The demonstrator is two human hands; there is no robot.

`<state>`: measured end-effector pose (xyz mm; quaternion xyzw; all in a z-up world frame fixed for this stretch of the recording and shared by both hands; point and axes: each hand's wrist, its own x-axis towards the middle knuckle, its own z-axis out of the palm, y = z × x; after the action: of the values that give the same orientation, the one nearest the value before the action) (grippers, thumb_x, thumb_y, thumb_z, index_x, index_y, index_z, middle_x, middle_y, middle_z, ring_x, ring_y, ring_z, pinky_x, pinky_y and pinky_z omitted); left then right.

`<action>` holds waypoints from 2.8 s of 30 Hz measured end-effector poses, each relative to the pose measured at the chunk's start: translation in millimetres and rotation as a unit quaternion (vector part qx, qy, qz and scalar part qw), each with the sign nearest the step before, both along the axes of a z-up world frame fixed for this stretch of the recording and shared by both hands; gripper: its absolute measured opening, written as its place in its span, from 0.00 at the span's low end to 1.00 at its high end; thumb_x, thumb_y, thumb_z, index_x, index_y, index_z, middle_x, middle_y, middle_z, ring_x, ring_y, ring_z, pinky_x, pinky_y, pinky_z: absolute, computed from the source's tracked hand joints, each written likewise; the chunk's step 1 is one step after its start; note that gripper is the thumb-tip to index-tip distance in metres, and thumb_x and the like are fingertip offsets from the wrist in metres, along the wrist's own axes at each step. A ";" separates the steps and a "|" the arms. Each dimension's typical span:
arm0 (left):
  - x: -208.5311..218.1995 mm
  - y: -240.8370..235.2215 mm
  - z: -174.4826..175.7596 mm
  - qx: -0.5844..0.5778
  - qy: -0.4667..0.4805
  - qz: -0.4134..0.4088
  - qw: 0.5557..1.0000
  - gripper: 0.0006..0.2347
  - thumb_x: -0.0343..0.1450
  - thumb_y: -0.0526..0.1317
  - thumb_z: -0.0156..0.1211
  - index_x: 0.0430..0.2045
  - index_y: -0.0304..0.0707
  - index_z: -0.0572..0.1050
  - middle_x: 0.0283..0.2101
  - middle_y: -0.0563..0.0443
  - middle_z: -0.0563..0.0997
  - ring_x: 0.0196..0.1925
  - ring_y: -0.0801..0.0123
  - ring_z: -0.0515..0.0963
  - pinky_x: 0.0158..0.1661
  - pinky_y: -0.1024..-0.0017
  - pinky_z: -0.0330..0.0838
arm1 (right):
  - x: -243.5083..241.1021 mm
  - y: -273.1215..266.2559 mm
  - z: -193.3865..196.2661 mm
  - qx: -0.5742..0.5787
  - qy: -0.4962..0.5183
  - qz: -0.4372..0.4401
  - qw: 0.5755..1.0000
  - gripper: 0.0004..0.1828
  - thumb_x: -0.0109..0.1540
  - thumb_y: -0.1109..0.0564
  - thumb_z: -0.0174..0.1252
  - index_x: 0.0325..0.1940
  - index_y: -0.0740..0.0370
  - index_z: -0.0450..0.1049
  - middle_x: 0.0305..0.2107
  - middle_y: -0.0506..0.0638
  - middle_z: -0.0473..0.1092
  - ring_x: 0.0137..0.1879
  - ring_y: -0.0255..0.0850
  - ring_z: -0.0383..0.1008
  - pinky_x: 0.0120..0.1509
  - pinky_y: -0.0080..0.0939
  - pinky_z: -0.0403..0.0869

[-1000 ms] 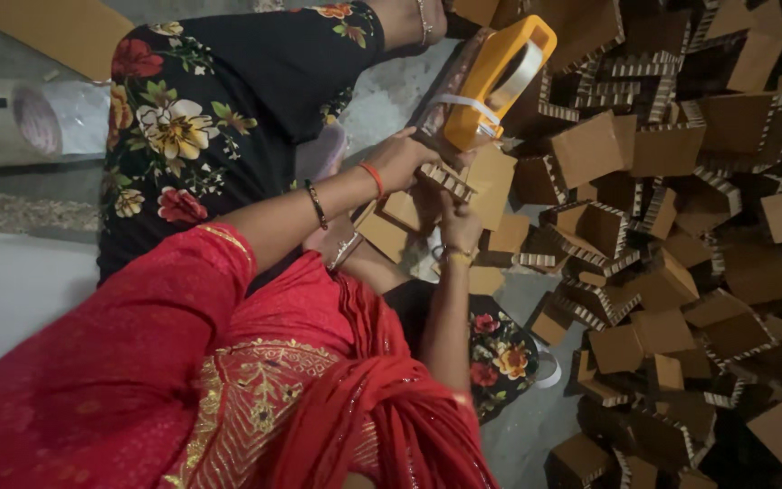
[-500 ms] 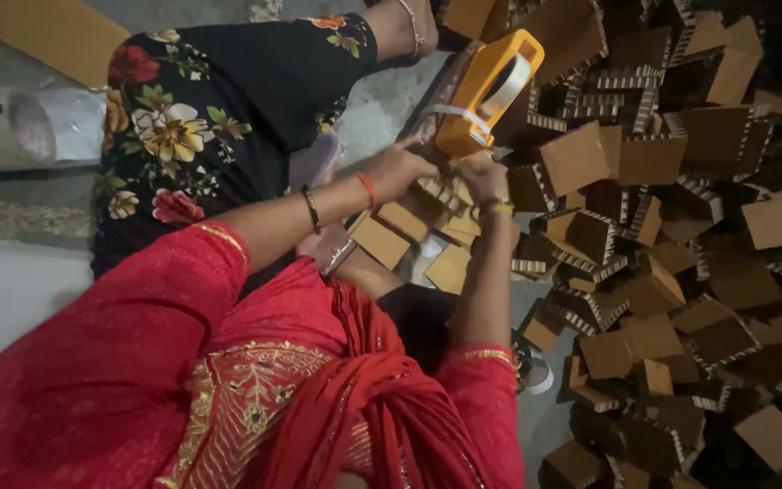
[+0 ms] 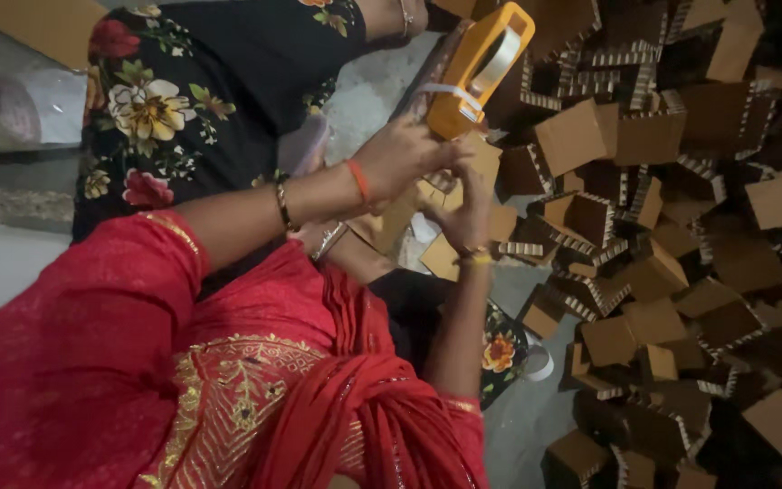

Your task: The person sits on the floor and assembles small cardboard boxes by folding flaps and securing them with tape from a handheld dispenser. They repeatedly pick up flat pieces, fold them into box shapes, apply tape, and place the finished boxes into a growing pile.

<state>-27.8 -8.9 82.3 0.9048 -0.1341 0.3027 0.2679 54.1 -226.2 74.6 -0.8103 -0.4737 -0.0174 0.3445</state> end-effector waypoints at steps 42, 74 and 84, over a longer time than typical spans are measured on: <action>44.3 -27.5 -85.0 -0.290 0.159 0.059 0.942 0.11 0.63 0.29 0.54 0.37 0.41 0.70 0.44 0.39 0.73 0.49 0.41 0.73 0.48 0.51 0.69 | 135.7 23.6 -105.3 -0.201 0.236 -0.231 0.922 0.21 0.63 0.49 0.63 0.44 0.74 0.80 0.35 0.58 0.80 0.39 0.43 0.79 0.42 0.45 0.75; 15.1 -4.4 -101.5 -0.115 0.337 0.074 0.932 0.40 0.53 0.47 0.80 0.61 0.42 0.66 0.56 0.38 0.67 0.57 0.42 0.71 0.53 0.51 0.72 | 268.9 -117.0 48.6 -0.145 0.179 -0.437 0.870 0.43 0.54 0.46 0.75 0.66 0.64 0.65 0.50 0.56 0.74 0.50 0.45 0.76 0.50 0.47 0.76; 30.9 -12.5 -107.5 -0.101 0.442 0.103 0.885 0.48 0.51 0.45 0.83 0.67 0.46 0.58 0.60 0.37 0.65 0.52 0.39 0.76 0.49 0.51 0.74 | 224.8 -109.8 -38.8 0.095 0.263 -0.417 0.865 0.45 0.59 0.48 0.75 0.72 0.64 0.61 0.55 0.54 0.72 0.54 0.48 0.76 0.52 0.48 0.77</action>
<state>3.1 -21.4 -25.1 0.9216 0.1235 -0.0912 0.3565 278.9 -336.0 35.8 -0.8701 0.0204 0.0099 0.4923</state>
